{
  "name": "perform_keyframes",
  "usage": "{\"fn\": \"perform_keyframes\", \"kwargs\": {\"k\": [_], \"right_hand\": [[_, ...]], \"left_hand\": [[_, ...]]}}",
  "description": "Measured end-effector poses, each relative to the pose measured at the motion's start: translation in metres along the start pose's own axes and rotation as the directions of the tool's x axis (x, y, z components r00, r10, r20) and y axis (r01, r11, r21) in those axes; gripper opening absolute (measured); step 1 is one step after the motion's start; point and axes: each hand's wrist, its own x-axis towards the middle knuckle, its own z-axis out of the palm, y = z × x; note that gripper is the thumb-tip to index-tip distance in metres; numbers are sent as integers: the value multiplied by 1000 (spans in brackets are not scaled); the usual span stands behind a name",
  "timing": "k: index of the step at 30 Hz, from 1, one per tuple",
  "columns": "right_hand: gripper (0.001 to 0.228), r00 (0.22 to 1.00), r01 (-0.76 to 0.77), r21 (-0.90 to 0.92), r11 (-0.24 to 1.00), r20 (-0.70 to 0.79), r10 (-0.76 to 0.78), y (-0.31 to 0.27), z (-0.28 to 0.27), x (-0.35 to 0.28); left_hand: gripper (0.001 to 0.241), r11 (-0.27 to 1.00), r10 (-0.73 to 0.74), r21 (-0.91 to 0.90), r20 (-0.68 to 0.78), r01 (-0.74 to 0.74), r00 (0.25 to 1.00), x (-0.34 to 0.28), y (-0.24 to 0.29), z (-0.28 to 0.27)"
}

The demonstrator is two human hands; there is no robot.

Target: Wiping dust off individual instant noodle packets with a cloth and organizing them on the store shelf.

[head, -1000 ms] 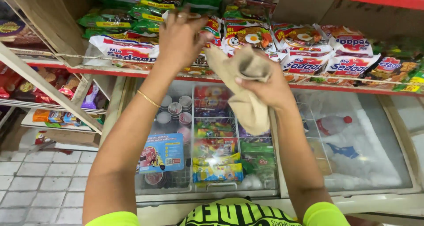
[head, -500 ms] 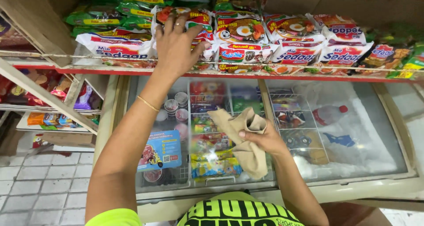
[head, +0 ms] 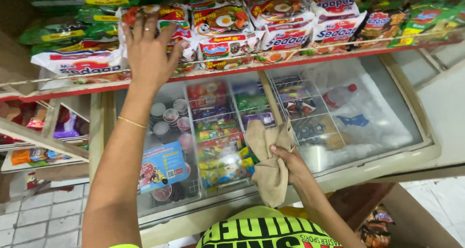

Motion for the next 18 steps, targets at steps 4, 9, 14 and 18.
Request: {"fn": "perform_keyframes", "kwargs": {"k": [4, 9, 14, 18], "right_hand": [[31, 998, -29, 150, 988, -59, 38, 14, -27, -25], [71, 956, -116, 290, 950, -226, 186, 38, -66, -59], [67, 918, -136, 497, 857, -261, 297, 56, -135, -82], [66, 910, -14, 610, 793, -320, 262, 48, -177, -117]], "left_hand": [[35, 965, -86, -247, 3, 84, 996, -3, 38, -20], [26, 741, -72, -669, 6, 57, 997, -38, 127, -24], [5, 289, -100, -869, 390, 402, 915, -132, 285, -14], [7, 33, 138, -810, 583, 585, 800, -205, 404, -11]]}}
